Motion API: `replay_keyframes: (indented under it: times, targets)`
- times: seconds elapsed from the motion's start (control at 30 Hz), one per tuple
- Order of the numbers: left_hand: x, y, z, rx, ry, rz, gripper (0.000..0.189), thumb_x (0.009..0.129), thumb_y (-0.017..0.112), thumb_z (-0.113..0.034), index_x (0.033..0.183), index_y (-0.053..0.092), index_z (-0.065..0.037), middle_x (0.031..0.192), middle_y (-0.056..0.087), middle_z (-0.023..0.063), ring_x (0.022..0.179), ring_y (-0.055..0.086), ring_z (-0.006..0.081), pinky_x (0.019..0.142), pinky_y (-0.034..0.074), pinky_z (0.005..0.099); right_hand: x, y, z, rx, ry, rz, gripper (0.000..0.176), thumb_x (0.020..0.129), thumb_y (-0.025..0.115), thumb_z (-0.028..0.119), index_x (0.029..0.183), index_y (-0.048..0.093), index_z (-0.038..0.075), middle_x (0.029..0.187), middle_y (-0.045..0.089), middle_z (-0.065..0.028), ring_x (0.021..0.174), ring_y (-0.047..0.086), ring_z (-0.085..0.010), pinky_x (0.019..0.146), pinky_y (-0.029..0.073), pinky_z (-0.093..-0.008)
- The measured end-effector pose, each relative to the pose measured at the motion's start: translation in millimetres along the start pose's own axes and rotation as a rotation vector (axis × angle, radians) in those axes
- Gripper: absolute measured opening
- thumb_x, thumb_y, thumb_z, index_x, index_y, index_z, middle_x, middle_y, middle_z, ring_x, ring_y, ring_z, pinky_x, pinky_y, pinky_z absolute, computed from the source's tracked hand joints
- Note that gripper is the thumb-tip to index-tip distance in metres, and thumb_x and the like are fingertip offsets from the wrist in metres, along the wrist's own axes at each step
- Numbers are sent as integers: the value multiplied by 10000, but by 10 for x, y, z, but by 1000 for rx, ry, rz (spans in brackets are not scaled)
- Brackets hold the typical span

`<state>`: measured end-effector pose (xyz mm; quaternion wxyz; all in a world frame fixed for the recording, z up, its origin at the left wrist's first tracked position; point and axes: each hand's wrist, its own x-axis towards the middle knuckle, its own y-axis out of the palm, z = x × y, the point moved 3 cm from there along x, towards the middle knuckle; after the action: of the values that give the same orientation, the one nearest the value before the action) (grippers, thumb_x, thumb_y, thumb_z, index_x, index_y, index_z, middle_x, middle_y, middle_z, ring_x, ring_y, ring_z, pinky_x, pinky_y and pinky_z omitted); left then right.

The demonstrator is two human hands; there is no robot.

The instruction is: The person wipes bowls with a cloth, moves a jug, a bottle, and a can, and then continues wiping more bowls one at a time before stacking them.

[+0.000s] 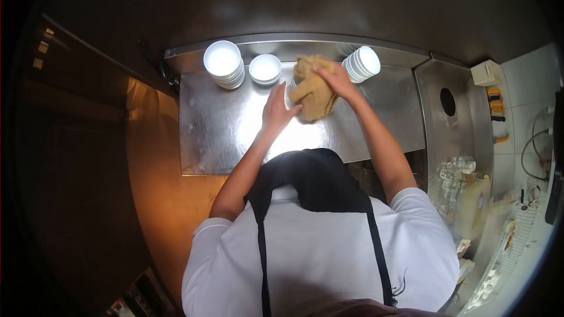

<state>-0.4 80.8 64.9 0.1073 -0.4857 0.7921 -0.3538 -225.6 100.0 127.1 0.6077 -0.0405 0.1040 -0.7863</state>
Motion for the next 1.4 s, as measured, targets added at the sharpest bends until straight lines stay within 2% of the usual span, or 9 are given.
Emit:
replay_keyframes:
  times: [0.13,0.23,0.37,0.47,0.67,0.77,1.0,1.37,1.4]
  targets:
    - [285,119,-71,-12,53,31,1095,739,920,-344,1562,323,62,1552,434,268,1465,418,386,1193,381,447,-73,-211,341,-645,-394,-255,399,864,771,316,1118,744,10,1133,741,-163,1002,705,-395,900,565,-427]
    - [437,196,-159,-44,91,54,1118,685,952,-339,1531,346,69,1502,480,271,1406,477,390,1152,420,451,-94,-10,40,-1012,-595,84,411,793,806,284,1097,745,13,1092,737,-169,948,712,-386,893,576,-439]
    - [548,254,-218,-86,101,56,1087,635,975,-307,1480,394,54,1392,576,261,1273,594,402,1049,506,466,141,300,-215,-1212,-103,291,377,766,757,283,1048,769,32,1176,722,-200,987,702,-388,859,572,-450]
    - [551,291,-152,-73,88,82,1107,656,962,-289,1524,357,38,1429,549,266,1314,561,414,1075,481,482,283,319,-25,-914,188,341,400,870,722,331,1134,747,31,1152,742,-177,979,720,-356,882,575,-435]
    - [530,441,116,189,299,-41,1182,650,965,-343,1563,324,49,1567,393,303,1454,401,446,1150,395,536,83,-259,-583,862,274,105,431,974,640,275,1305,650,-2,1216,708,-139,1089,699,-255,970,563,-389]
    - [587,107,-395,239,288,130,1209,641,955,-433,1587,334,-7,1617,326,299,1493,346,450,1167,367,557,-493,-823,-195,1035,-36,-76,469,1017,550,255,1402,563,-13,1269,684,-151,1120,689,-284,1007,552,-437]
    - [917,357,-646,591,286,478,1066,629,927,-404,1552,471,-127,1442,504,280,1271,557,450,1023,504,534,-1725,-1307,-514,979,62,-276,513,1035,548,295,1434,538,-27,1357,655,-174,1191,672,-302,1028,543,-439]
    - [1020,36,-735,278,337,131,1086,647,941,-512,1545,482,-108,1399,504,307,1268,577,449,1037,513,478,-1821,-493,-474,756,68,-420,567,974,710,275,1426,554,-30,1271,688,-131,1153,678,-225,995,546,-370]
    - [982,-93,-844,195,238,154,949,794,866,-488,1560,458,-104,1446,507,274,1314,569,392,1051,498,447,-1758,-408,-322,677,3,-402,581,959,730,280,1431,558,-11,1300,675,-147,1193,662,-251,1015,536,-385]
